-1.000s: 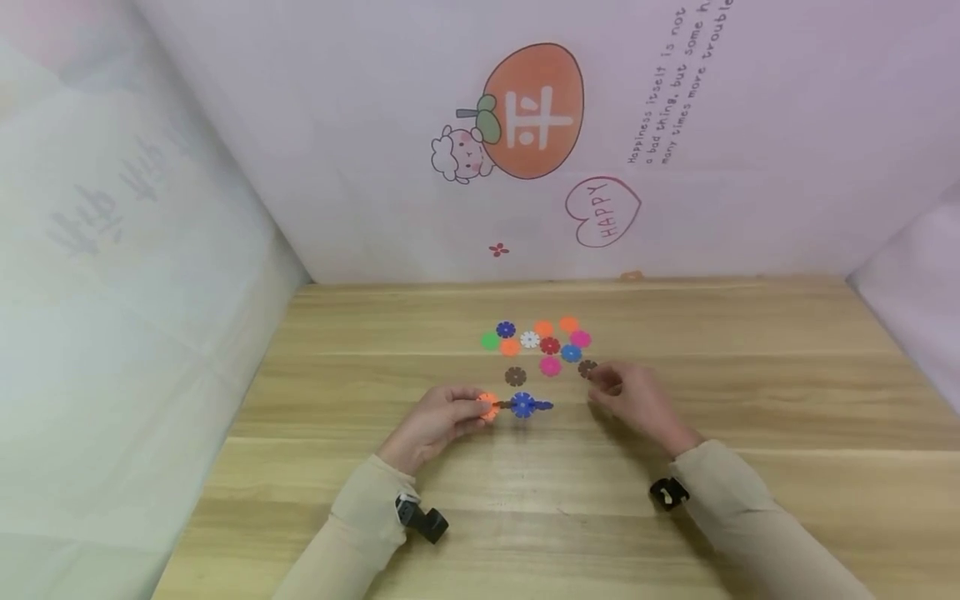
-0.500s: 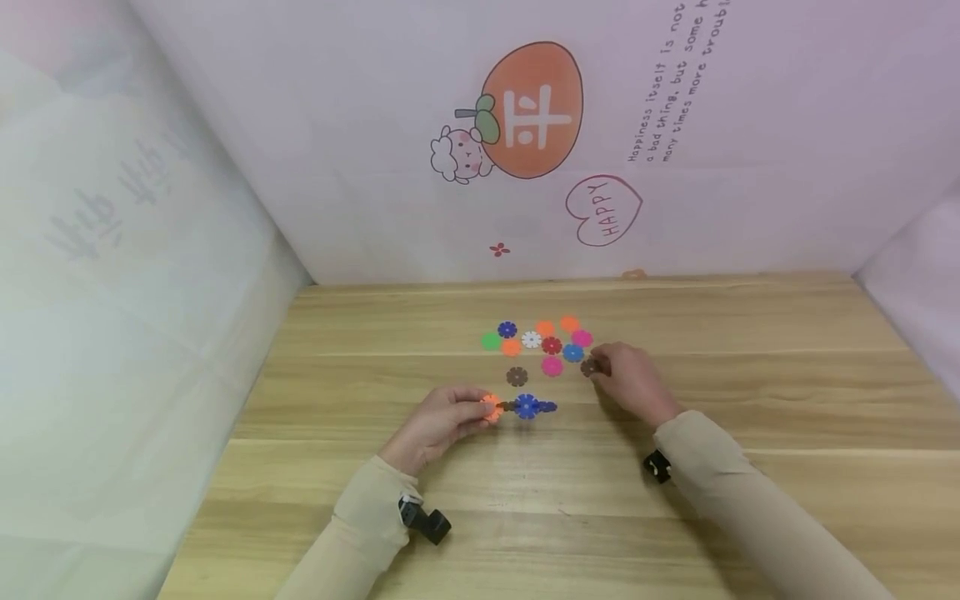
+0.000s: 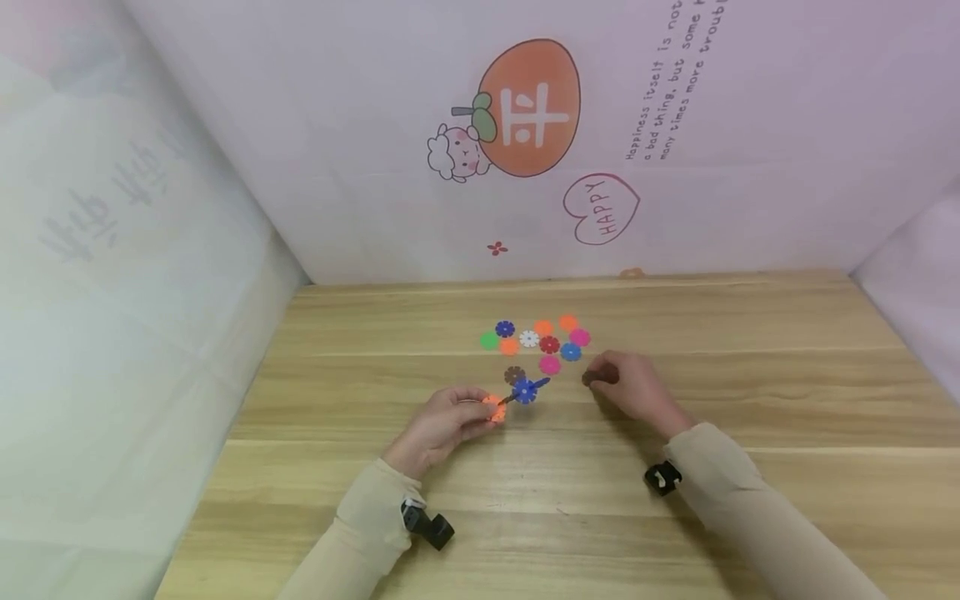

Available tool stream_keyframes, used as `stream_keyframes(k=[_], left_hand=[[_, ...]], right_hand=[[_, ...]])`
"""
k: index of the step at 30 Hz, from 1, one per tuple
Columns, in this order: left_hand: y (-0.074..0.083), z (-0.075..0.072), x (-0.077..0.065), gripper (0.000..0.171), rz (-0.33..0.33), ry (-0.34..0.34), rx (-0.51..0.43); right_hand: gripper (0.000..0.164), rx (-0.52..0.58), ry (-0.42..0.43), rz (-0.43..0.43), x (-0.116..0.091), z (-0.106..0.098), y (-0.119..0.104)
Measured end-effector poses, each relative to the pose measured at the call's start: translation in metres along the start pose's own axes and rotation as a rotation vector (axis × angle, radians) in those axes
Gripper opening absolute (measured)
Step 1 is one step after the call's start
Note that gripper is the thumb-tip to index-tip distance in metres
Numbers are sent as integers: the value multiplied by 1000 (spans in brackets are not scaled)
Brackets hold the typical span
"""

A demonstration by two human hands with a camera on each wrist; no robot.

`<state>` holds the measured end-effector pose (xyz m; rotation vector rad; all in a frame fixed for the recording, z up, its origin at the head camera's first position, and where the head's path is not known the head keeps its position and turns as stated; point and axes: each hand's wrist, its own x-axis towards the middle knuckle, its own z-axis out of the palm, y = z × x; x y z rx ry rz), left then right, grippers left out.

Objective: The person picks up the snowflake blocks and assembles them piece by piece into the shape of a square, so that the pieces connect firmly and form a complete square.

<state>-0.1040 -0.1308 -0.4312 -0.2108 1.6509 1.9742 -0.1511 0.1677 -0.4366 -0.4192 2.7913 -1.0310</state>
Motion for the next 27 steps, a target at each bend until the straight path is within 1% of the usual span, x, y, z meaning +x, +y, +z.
stream_keyframes(k=[3,5,10,13,15,18,21,24,27], left_hand=[[-1,2,1,15,4,21,2],[-2,4,2,15,13,33,5],[-5,9,3,24,46,42,-16],[-6,14,3,31,53,45,-44],[-7,17,3,32,53,50,-77],[-7,21,2,21,50,64,-126],[-7,23,2,10,46,85,-126],[-8,23,1,7,52,92,-115],[-9,24,1,5,61,84,-132]], right_hand=[[16,43,11,-1,-9,2,-3],[16,69,10,16,-15,3,-7],[15,137,16,36,-26,6,-20],[15,157,35,9,-30,9,-28],[15,173,50,-9,-32,12,-33],[15,197,66,-30,-34,16,-38],[14,228,70,-51,-36,19,-43],[13,239,76,-76,-39,22,-47],[13,219,93,-130,-41,25,-51]])
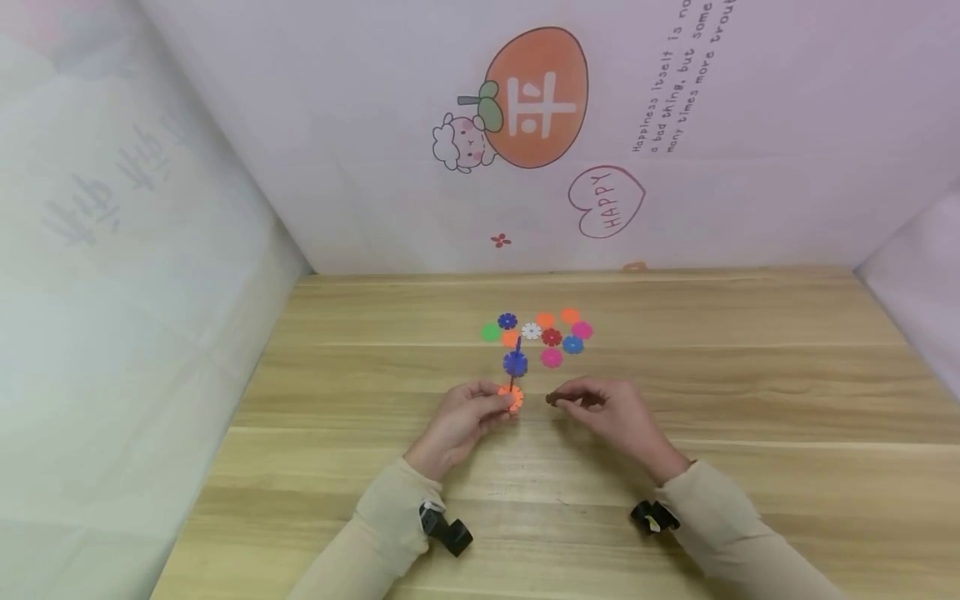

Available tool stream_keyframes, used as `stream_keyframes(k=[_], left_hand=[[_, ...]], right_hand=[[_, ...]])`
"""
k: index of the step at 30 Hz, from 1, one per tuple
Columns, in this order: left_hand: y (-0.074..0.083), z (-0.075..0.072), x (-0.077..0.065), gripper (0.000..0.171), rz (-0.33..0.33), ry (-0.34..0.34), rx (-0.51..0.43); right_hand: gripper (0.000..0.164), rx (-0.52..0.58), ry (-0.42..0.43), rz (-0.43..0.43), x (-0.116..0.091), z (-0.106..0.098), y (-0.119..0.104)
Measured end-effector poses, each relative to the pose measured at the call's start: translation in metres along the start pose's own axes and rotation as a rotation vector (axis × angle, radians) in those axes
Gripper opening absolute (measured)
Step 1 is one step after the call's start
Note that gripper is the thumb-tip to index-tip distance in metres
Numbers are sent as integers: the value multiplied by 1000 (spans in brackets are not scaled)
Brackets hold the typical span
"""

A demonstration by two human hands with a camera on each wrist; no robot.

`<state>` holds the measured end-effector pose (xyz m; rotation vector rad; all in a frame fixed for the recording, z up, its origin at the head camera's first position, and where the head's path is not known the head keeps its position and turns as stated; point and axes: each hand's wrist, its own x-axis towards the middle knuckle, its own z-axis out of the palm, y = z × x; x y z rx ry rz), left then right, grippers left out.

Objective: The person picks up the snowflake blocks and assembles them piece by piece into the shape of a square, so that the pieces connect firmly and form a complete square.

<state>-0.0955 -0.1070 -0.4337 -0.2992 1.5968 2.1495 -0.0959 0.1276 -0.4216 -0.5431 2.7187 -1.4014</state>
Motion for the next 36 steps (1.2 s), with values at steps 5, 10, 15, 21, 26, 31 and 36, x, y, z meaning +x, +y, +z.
stream_keyframes(k=[5,10,15,21,26,31,36], left_hand=[[2,2,-1,7,2,-17,-17],[5,5,-3,4,-9,-20,21],[5,6,-4,5,-23,-36,48],[3,6,-4,5,-30,-51,47],[2,6,-4,4,-22,-53,40],[4,6,-6,4,-19,-57,37],[8,5,-7,5,-17,-64,46]], right_hand=[[14,-41,39,-134,-1,7,-2],[16,-38,49,-189,-1,11,-4],[13,-37,37,-205,-2,14,-7],[15,-28,55,-217,-4,18,-6],[17,-19,66,-222,-5,21,-5],[18,4,61,-235,-6,22,-6],[19,12,78,-247,-4,22,-6]])
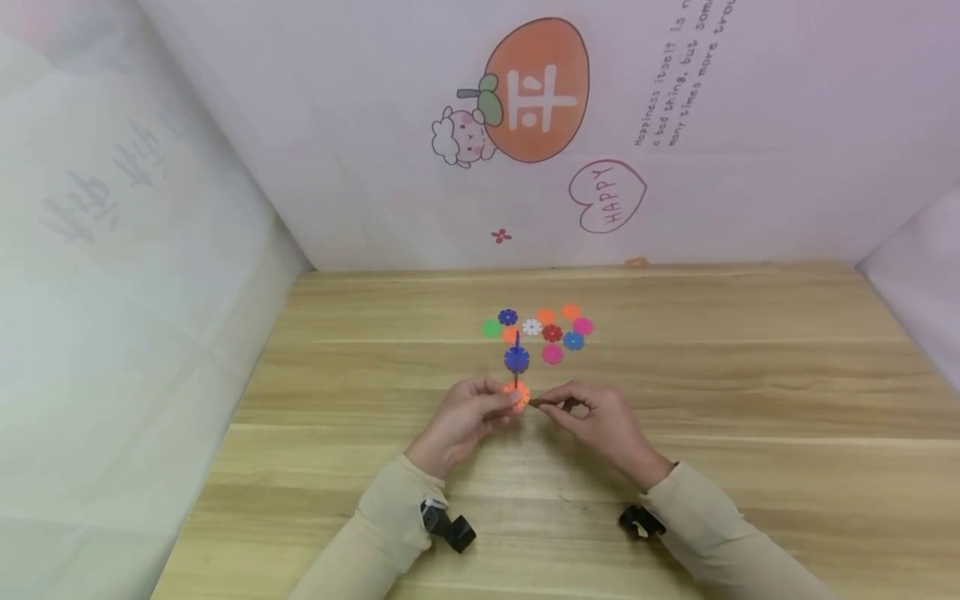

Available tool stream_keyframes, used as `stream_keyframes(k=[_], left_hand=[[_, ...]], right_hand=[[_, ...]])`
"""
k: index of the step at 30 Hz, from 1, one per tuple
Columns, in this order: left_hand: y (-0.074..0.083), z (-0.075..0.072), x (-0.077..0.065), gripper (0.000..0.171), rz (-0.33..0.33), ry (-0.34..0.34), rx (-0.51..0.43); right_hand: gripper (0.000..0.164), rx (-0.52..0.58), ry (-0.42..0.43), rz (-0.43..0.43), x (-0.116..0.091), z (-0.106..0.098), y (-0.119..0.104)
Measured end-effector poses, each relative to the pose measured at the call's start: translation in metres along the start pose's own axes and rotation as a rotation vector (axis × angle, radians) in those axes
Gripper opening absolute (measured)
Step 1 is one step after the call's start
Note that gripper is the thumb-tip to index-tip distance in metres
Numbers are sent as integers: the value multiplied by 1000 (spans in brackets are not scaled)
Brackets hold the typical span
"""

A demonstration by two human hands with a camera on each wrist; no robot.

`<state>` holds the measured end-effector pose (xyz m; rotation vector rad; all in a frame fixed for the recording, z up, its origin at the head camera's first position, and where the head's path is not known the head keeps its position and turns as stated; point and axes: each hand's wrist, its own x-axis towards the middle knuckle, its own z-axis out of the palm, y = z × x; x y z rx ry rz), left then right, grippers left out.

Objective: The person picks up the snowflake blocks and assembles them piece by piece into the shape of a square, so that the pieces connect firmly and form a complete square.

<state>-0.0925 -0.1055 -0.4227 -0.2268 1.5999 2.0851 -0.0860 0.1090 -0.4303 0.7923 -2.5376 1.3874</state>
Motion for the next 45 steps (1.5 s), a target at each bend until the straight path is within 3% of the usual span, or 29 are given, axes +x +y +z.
stream_keyframes(k=[13,28,38,42,45], left_hand=[[-3,-1,1,4,-24,-6,-4],[2,1,-1,4,-31,-34,24],[2,-6,0,11,15,-130,117],[3,-7,1,28,5,-96,142],[3,-5,5,32,3,-40,141]], right_hand=[[20,-15,43,-21,1,1,-1],[22,1,16,-45,5,0,-2],[24,-20,-9,-197,6,0,6],[27,6,-27,-232,4,-1,9],[29,17,-50,-254,2,-3,10]])
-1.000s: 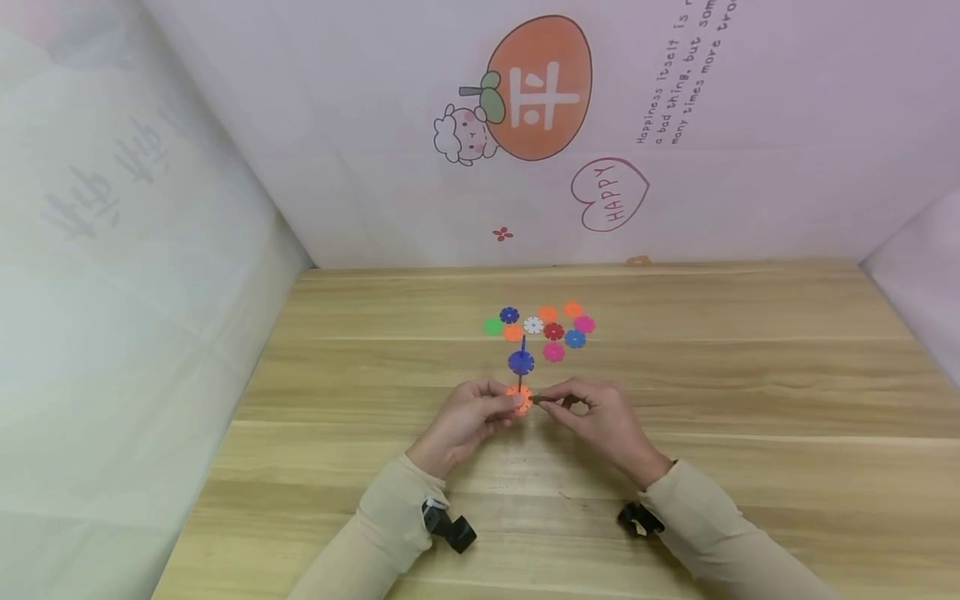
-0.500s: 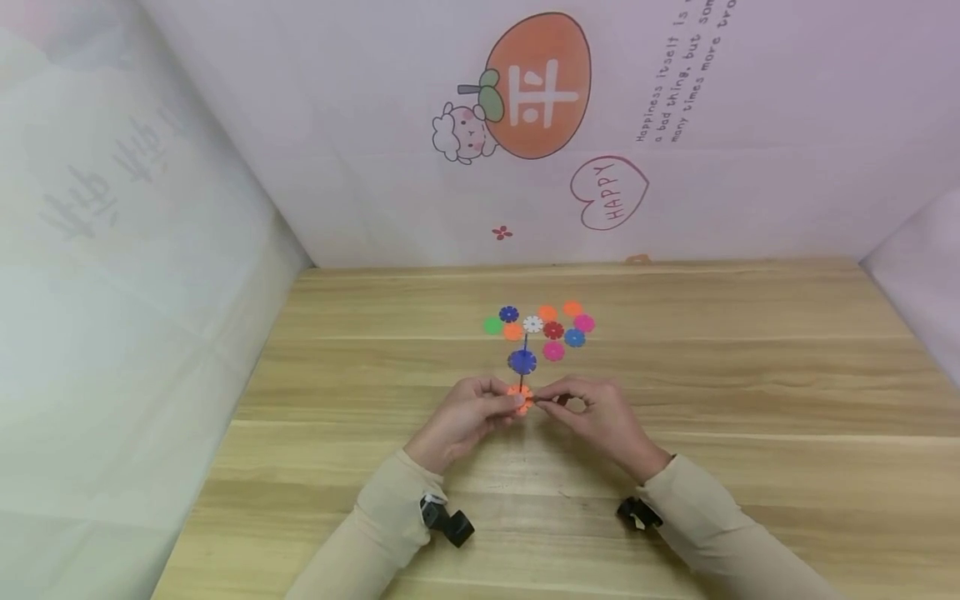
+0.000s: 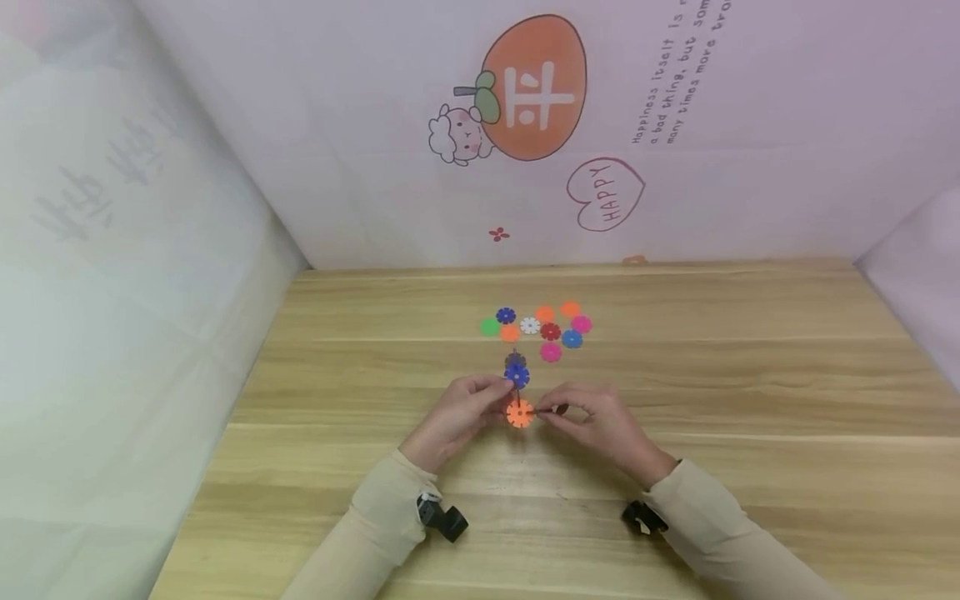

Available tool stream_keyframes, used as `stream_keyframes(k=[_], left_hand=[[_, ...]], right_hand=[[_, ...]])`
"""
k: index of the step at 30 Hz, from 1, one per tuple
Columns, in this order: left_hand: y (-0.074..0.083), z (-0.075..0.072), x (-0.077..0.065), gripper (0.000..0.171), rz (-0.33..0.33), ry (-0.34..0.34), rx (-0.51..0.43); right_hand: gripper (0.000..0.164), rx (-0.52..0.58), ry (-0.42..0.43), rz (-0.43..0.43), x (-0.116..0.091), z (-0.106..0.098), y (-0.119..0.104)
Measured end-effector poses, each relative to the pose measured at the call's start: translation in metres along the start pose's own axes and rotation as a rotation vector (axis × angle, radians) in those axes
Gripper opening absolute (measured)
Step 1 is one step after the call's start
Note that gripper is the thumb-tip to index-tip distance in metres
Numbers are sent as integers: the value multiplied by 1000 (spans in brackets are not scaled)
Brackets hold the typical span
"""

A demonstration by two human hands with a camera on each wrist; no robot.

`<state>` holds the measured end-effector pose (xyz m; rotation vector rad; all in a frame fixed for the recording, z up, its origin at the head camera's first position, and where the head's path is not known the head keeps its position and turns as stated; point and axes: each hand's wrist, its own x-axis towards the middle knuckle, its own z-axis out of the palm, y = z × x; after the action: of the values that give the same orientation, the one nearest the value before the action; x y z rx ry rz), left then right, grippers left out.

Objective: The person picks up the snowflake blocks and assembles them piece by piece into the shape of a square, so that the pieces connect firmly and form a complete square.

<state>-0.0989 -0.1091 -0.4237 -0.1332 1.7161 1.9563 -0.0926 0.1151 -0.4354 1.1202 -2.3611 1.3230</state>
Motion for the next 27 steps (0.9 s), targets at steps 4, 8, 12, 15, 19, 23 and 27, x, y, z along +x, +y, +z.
stream_keyframes(k=[4,8,12,15,19,23,27], left_hand=[[-2,1,5,27,27,66,-16],[-2,1,8,24,44,80,-38],[-1,1,7,22,46,76,-68],[1,0,5,19,43,84,-87],[3,-2,3,14,34,91,-97],[3,-4,2,12,23,81,-91],[0,-6,1,15,12,59,-72]], right_hand=[[32,16,-30,-23,-1,0,0],[30,15,-67,-39,-1,-1,0],[28,-17,-160,4,0,-9,1],[28,-44,-250,91,1,-17,3],[28,-78,-328,251,3,-27,10],[26,-137,-330,438,9,-31,23],[29,-186,-297,569,18,-33,37]])
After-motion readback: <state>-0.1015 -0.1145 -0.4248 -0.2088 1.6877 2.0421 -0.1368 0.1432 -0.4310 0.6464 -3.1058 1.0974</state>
